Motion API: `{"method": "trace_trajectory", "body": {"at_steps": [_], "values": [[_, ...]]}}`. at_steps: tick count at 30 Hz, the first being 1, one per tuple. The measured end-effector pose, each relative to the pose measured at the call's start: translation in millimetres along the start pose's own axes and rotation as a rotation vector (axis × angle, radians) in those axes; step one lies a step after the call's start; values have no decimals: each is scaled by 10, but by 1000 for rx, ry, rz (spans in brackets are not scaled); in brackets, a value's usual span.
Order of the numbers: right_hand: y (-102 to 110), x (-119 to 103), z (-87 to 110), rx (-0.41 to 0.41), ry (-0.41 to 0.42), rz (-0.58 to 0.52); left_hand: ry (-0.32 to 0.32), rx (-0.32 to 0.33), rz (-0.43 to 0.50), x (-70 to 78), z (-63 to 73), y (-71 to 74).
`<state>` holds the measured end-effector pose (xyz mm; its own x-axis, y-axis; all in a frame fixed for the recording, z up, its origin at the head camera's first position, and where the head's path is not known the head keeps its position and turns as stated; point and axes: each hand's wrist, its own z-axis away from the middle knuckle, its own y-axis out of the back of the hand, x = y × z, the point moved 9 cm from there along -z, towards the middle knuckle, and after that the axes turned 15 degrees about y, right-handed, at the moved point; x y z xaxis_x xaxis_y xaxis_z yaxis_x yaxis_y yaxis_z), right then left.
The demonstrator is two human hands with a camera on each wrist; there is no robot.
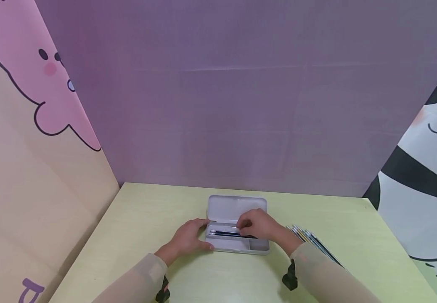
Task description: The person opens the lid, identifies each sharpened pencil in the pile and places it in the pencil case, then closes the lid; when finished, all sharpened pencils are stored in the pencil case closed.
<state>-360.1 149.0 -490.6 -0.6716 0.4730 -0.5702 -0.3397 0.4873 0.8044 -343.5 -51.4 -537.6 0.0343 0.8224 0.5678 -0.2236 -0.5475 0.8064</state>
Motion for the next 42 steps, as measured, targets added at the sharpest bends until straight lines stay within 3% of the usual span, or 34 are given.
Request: {"method": "trace_trajectory", "body": {"at_steps": [12, 21, 28, 33, 42], "values": [[507, 18, 363, 72, 10, -10, -17, 6, -5, 6, -18, 2], [881, 228, 998, 155, -81, 37, -26, 5, -8, 6, -55, -14], [1094, 438, 1532, 187, -152, -8, -22, 7, -11, -35, -61, -42], [1127, 610, 1851, 193, -209, -45, -9, 12, -8, -49, -49, -26], [979, 905, 2293, 163, -320, -151, -12, 13, -14, -34, -40, -28]]}}
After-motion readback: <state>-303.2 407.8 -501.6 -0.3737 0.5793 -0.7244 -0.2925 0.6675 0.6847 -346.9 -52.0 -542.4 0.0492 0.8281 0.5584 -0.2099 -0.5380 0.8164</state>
